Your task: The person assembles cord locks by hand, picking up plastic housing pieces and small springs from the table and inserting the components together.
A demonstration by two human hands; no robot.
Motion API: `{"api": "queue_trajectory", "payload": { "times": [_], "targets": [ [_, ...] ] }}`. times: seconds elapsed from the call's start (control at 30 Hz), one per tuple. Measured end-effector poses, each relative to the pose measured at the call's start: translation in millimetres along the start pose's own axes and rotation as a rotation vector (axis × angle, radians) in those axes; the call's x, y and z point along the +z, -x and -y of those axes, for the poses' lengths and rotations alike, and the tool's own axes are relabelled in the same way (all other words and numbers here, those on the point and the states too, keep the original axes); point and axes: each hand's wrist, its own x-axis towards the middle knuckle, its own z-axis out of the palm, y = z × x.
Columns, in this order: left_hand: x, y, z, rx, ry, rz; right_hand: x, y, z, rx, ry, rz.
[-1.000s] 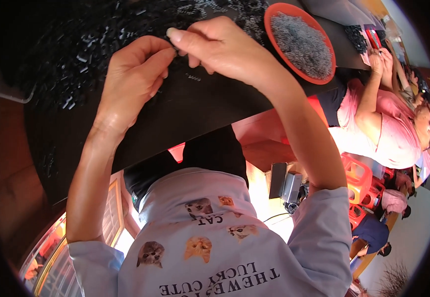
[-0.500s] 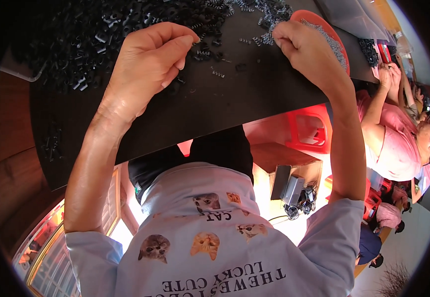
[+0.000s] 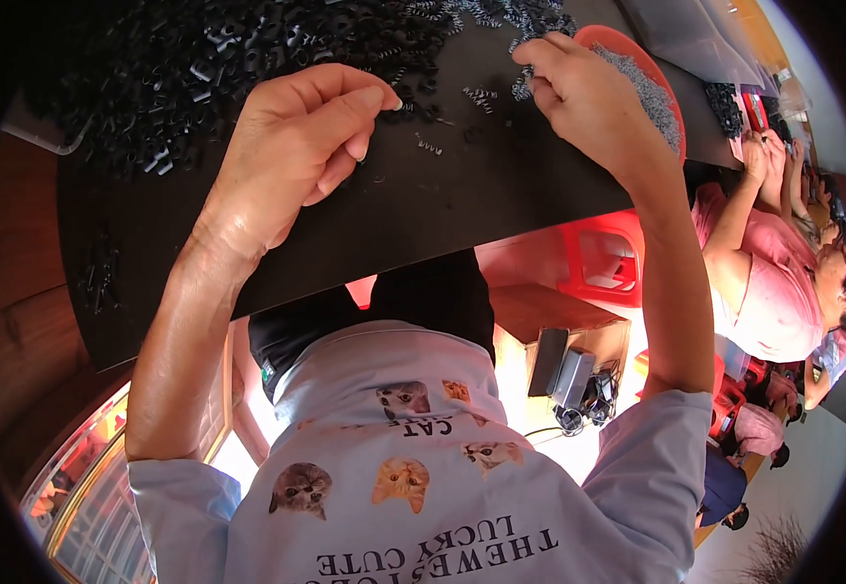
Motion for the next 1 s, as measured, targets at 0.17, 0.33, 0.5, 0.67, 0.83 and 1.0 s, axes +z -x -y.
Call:
{"api": "queue_trajectory", "payload": {
  "times": [0.17,0.33,0.5,0.67,0.83,1.0],
  "targets": [
    [7,3,-2,-0.013,0.019,0.033,7,2,-3,-0.016,0.065,0.037],
    [9,8,-2,-0.018,0.034,0.043,7,3,6,-0.004,-0.059,0.026],
    [7,10,1,-0.032,0.039,0.026,-1,2,10,-0.020,-0.005,0.119],
    [8,10,2,-0.024,0.047,0.036,2,-1,11,-0.006,0.032,0.161],
    [8,6,3,-0.034,0.041,0.042,0,0,14,-0.025,-0.249,0.006],
    [13,-2,-4,-0.068,-0.028,0.016,-5,-11,47,-0.135,-0.390,-0.033]
  ]
}}
